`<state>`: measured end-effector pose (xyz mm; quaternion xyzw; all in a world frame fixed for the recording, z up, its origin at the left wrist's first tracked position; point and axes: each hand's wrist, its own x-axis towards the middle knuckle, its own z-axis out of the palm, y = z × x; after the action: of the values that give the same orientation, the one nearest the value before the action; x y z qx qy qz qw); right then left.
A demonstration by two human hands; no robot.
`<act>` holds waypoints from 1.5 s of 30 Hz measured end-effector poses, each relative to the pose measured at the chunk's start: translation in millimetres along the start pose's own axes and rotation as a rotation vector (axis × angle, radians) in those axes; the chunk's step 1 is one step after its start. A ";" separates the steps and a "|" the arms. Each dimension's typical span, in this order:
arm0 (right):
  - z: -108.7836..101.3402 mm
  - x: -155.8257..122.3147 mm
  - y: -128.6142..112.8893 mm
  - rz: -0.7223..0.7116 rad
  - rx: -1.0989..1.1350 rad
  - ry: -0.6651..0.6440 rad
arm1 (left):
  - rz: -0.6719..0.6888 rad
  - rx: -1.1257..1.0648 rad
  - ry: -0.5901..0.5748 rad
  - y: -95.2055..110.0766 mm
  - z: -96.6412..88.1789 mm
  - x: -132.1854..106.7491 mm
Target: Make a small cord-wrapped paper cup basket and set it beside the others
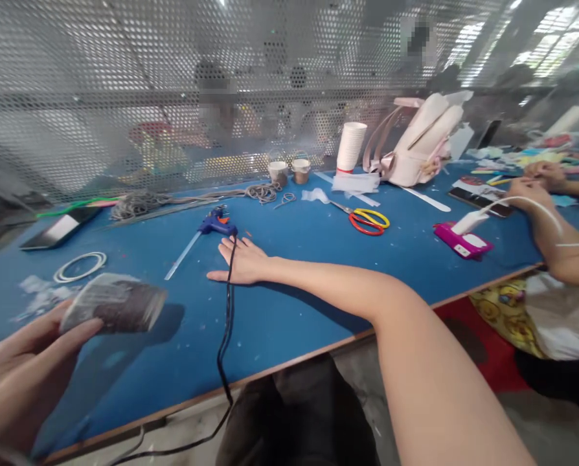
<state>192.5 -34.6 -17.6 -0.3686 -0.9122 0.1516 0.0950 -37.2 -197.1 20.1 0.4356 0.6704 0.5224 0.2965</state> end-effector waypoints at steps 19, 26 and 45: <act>-32.2 23.9 30.8 -0.188 -0.039 0.014 | -0.369 -0.340 -0.378 29.5 18.0 37.4; -62.7 -3.2 69.1 -0.074 -0.213 -0.037 | -0.399 -0.347 -0.398 23.8 16.9 32.5; -33.1 91.2 21.5 0.160 0.259 0.429 | -0.473 -0.353 -0.252 18.6 2.8 32.0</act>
<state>151.0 50.8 11.5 -0.4481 -0.8121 0.1924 0.3205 -43.9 -165.9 39.1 0.2708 0.6101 0.4893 0.5613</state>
